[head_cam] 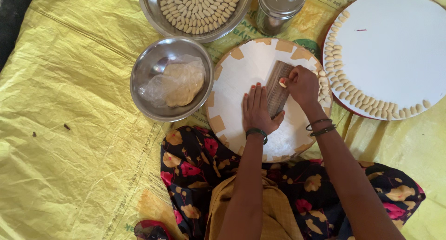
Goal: The person sits on the floor and repeatedly takes small pieces of dough from a metal bowl, rolls them into cylindrical shapes between their palms, and places them on a white tray. They also use a wooden board to flatten some pieces.
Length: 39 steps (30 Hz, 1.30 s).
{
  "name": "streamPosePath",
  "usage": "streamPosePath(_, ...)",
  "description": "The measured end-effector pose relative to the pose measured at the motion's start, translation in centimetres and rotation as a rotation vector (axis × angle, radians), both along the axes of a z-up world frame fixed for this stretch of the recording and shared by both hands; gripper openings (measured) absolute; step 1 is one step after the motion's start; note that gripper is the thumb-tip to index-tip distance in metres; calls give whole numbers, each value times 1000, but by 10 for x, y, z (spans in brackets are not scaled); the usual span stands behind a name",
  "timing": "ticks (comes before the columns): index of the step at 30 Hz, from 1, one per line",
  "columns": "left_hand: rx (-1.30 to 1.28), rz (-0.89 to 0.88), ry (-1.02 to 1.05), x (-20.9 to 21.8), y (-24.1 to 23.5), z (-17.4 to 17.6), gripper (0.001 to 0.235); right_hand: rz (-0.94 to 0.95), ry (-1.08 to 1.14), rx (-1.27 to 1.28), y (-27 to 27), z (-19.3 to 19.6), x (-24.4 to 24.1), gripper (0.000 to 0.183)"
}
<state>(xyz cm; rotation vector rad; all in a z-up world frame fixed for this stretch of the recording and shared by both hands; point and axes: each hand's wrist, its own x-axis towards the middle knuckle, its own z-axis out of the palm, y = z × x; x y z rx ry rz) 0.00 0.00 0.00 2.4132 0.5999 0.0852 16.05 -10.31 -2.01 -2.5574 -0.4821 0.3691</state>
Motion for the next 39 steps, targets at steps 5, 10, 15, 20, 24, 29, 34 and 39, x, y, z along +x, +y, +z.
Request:
streamPosePath(5, 4, -8, -1, 0, 0, -1, 103, 3, 38, -19, -1, -4, 10, 38)
streamPosePath(10, -1, -3, -5, 0, 0, -2, 103, 45, 44, -18, -4, -6, 20, 40)
streamPosePath(15, -5, -6, -5, 1, 0, -3, 102, 72, 54, -14, -4, -2, 31, 42)
streamPosePath(20, 6, -1, -13, -1, -1, -5, 102, 110, 44, -5, -3, -1, 37, 39)
streamPosePath(24, 7, 7, -30, 0, -1, -4, 102, 170, -76, 89, -3, -3, 42, 30)
streamPosePath(29, 13, 6, -18, 0, 0, -1, 102, 190, -168, 160, -6, 1, 38, 5)
streamPosePath(34, 11, -3, 33, 2, 0, 1, 101, 214, -221, 123, -3, 17, 10, 8)
streamPosePath(39, 39, -8, 12, 1, -1, -1, 100, 224, -269, 52, 3, 26, -15, 24)
